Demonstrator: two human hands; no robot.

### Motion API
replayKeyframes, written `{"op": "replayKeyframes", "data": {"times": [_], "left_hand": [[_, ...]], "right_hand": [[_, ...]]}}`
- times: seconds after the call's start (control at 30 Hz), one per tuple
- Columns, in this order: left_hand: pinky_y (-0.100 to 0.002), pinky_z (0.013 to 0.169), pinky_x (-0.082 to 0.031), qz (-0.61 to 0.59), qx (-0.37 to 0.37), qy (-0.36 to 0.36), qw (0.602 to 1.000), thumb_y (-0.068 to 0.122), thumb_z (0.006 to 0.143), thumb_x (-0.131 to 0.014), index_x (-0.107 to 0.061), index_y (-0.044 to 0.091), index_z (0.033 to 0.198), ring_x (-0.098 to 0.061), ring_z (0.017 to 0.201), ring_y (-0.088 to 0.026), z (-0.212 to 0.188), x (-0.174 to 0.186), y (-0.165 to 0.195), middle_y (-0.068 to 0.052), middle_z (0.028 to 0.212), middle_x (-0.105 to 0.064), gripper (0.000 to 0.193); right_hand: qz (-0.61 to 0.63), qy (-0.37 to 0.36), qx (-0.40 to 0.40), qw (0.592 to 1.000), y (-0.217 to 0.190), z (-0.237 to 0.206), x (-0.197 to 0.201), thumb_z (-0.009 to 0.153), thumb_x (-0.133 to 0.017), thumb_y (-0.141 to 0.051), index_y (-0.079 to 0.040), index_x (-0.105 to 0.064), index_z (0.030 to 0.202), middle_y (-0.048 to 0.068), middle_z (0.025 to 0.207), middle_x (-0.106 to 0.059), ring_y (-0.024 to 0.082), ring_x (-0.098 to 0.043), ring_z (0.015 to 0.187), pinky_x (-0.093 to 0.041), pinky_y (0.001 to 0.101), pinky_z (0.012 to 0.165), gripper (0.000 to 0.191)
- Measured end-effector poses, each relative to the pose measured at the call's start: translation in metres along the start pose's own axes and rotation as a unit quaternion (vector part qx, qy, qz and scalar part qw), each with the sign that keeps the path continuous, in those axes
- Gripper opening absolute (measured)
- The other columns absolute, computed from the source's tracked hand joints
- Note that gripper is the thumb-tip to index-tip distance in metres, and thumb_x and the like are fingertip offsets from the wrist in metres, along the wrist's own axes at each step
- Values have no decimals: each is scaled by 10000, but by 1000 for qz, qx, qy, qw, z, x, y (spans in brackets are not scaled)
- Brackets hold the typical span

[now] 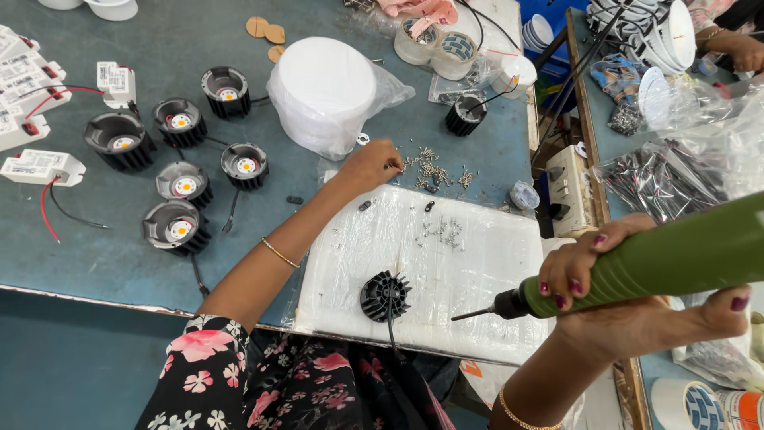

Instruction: The person assembles LED downlight fixtures at a workbench. They pick small screws from the table, position a black finned heat-sink housing onto an LED COB module, and drive the screws in using a green electric screwdriver, then set the finished unit aside and start the next one.

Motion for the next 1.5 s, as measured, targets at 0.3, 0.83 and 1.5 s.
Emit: {"op": "replayKeyframes", "data": {"times": [0.3,0.83,1.5], "left_hand": [[-384,903,-504,106,-87,-9,991,181,783,-808,-791,157,836,-601,999,-243,8,-6,4,-39,970,-611,61],[-295,660,-589,-235,11,-28,972,147,897,-746,-614,51,835,-708,713,-118,-31,18,105,-50,809,-740,175],[-288,913,-578,-437,114,-35,892,36,862,-766,-572,92,1409,-757,971,-110,-187,33,164,-91,986,-817,583]], "right_hand": [[-1,1,-24,1000,6,7,-33,840,-241,-937,60,-535,907,102,511,-450,201,-474,357,-404,336,364,1042],[-33,-75,7,997,-6,20,11,880,-309,-888,-36,-513,945,61,558,-471,146,-458,416,-407,293,342,879],[16,-108,86,990,9,27,-44,911,-329,-846,-88,-466,1072,16,617,-487,117,-535,439,-473,290,414,787]]}}
Point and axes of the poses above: each hand's wrist, its own z-axis towards the middle knuckle, its own x-axis out of the back of the hand, y = z × x, the point moved 2 cm from there along z, towards the middle knuckle
